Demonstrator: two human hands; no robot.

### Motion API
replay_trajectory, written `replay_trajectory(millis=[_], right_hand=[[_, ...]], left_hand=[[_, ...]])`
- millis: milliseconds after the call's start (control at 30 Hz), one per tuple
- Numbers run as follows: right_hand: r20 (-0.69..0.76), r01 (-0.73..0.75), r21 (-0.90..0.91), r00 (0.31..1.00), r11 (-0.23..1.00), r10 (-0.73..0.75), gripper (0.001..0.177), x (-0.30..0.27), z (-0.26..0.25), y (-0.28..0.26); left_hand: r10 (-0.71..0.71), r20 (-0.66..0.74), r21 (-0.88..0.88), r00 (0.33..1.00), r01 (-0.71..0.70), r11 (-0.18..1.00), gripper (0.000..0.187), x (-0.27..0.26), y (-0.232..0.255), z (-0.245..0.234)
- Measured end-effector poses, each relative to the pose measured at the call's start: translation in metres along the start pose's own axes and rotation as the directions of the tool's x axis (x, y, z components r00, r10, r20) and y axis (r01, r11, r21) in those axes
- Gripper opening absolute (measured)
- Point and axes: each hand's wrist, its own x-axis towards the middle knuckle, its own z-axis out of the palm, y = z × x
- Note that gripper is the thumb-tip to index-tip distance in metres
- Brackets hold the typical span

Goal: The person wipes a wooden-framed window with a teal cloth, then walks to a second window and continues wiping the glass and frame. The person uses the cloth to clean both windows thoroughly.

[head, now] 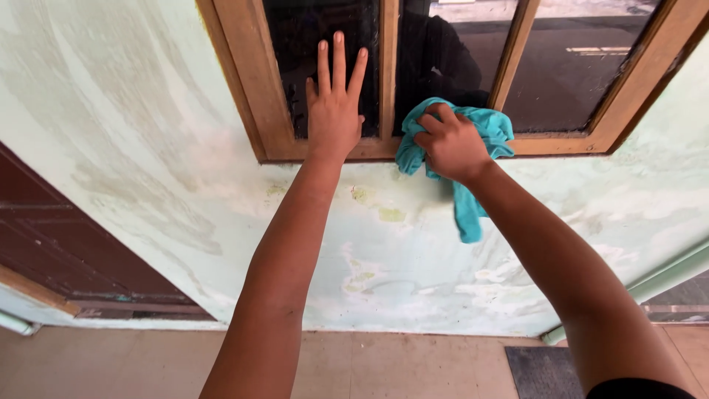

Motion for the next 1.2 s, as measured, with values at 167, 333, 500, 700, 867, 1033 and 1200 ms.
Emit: replay_trajectory(millis=[167,333,500,700,867,1033,1200], right_hand=[[-0.219,-0.156,-0.108,0.967,0.982,0.130,0.015,0.077,-0.042,0.045],[-0.406,-0.287,-0.167,0.892,0.943,0.200,0.021,0.150,-0.046,0.062],[-0.228,-0.300,-0.316,0.945,0.900,0.235,0.023,0.148,-0.039,0.077],[-0.413,-0.392,-0.395,0.883,0.831,0.221,0.039,0.083,-0.066,0.134],[-0.391,-0.434,-0.337,0.872,0.836,0.295,0.024,0.061,-0.055,0.092],[-0.390,-0.475,-0.188,0.840,0.860,0.378,0.019,0.012,-0.025,0.031],[-0.222,-0.595,-0.124,0.797,0.794,0.562,0.028,-0.024,-0.008,-0.025]], left_hand=[[-0.009,0.002,0.059,1.000,0.008,0.998,0.115,0.006,0.003,-0.002],[-0.007,0.051,0.027,0.999,0.006,1.000,0.117,0.004,0.000,-0.007],[0.024,0.035,0.043,0.999,-0.025,0.999,0.113,0.001,-0.003,-0.006],[0.022,0.022,0.071,1.000,-0.024,0.997,0.114,0.001,-0.003,0.002],[0.021,0.048,0.086,0.999,-0.025,0.996,0.110,0.002,0.001,-0.006],[0.015,0.050,0.093,0.999,-0.020,0.995,0.112,0.002,-0.001,-0.005],[0.006,0.063,-0.169,0.998,0.005,0.986,0.105,0.000,-0.011,-0.004]])
